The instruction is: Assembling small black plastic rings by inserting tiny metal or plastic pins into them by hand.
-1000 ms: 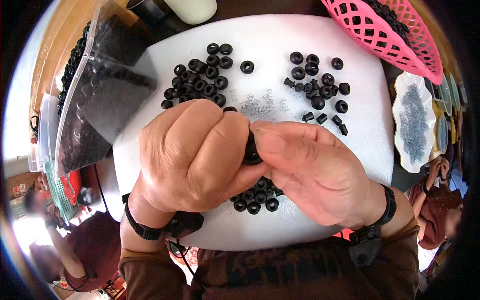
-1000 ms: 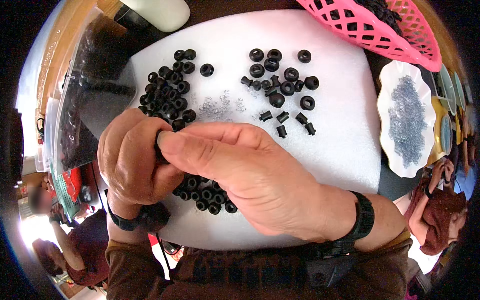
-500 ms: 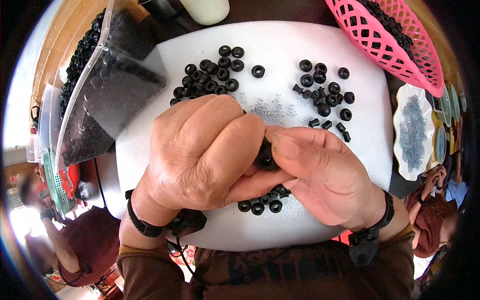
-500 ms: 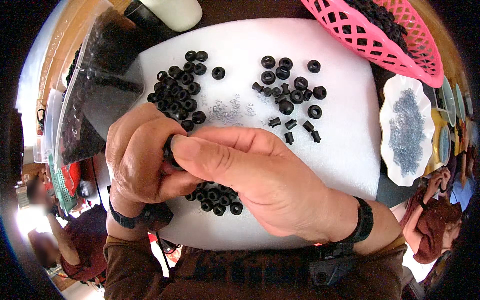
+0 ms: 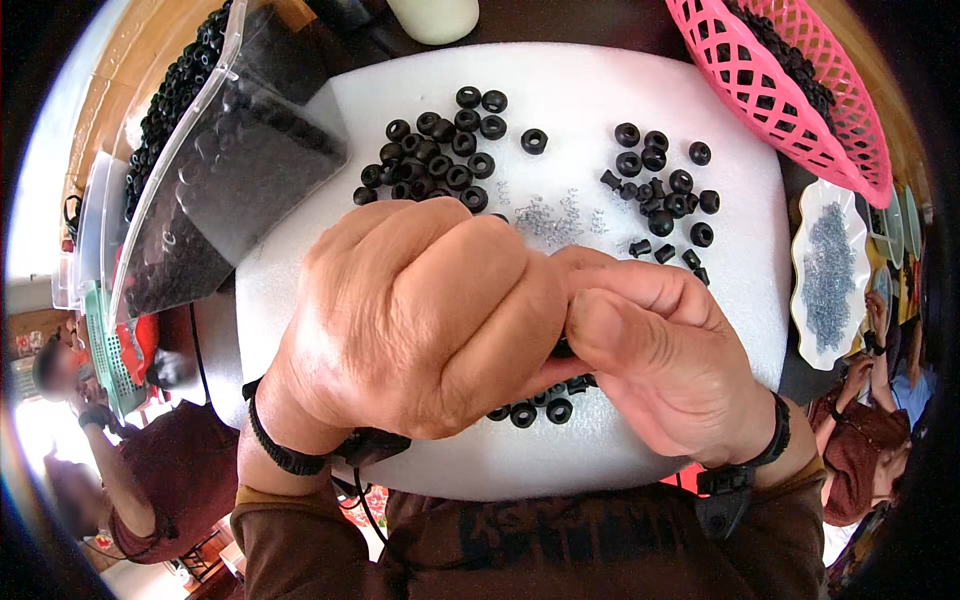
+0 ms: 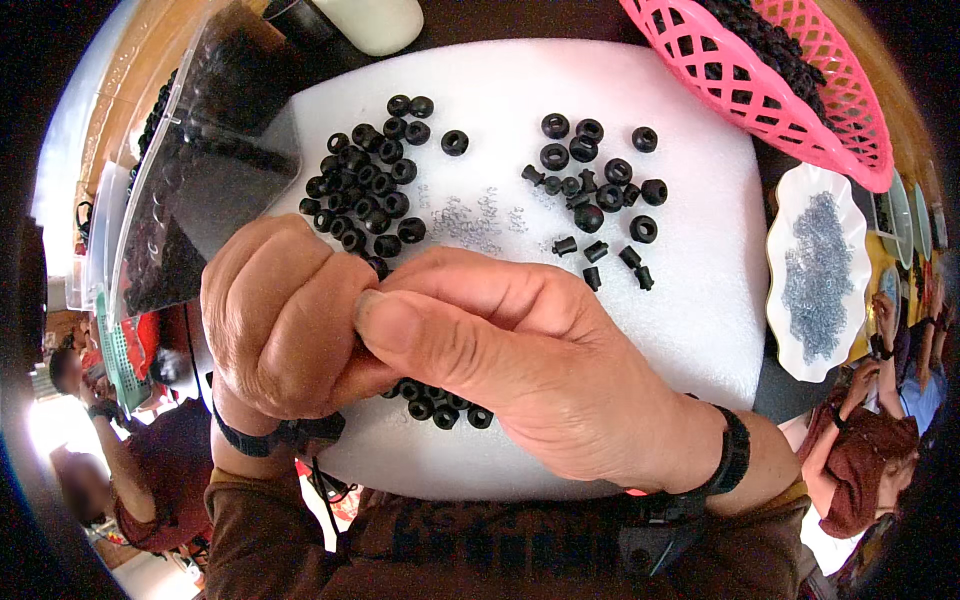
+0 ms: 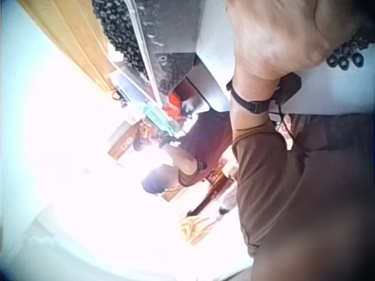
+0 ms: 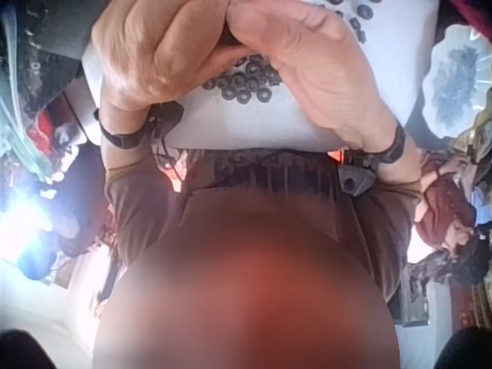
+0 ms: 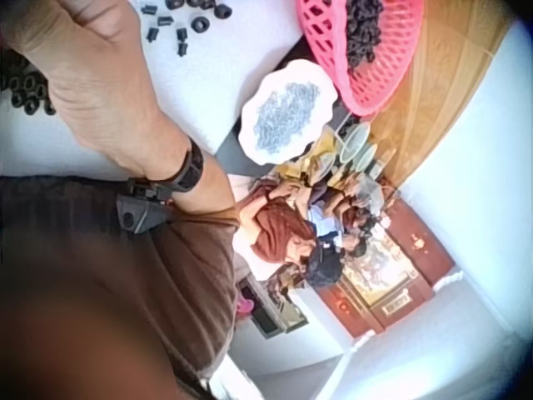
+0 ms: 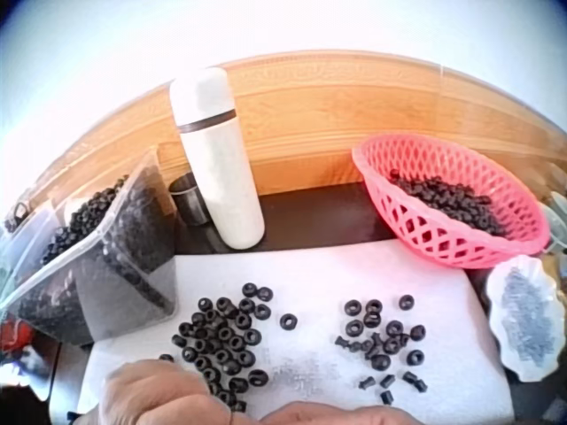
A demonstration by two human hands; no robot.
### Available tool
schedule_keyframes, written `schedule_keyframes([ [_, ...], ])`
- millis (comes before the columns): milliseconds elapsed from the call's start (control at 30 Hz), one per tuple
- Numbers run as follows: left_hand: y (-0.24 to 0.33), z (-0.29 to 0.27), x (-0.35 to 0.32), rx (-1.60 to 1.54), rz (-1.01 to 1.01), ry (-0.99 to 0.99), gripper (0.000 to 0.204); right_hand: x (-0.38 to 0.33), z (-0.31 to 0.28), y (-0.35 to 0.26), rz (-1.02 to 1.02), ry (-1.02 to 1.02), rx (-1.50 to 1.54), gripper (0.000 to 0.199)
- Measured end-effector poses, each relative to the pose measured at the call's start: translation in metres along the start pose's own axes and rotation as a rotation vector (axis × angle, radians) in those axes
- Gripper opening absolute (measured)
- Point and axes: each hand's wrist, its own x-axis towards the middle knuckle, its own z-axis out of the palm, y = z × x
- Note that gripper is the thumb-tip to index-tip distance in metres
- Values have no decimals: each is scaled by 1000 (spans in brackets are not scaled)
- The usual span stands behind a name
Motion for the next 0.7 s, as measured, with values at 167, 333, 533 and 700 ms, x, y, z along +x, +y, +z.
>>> schedule_keyframes([
  [167,-5,6,4,-59,5,-29,44,0,-7,1,-83,-87,60,33],
  [333,-9,8,10,-297,-89,-58,45,-1,-3,0,-66,-44,85,33],
  [533,-11,7,10,-279,-79,-47,50,0,-7,-4,-61,-58,57,36],
  [700,-14,7,9,-455,-160,-79,44,1,-3,-2,-24,47,-60,36],
])
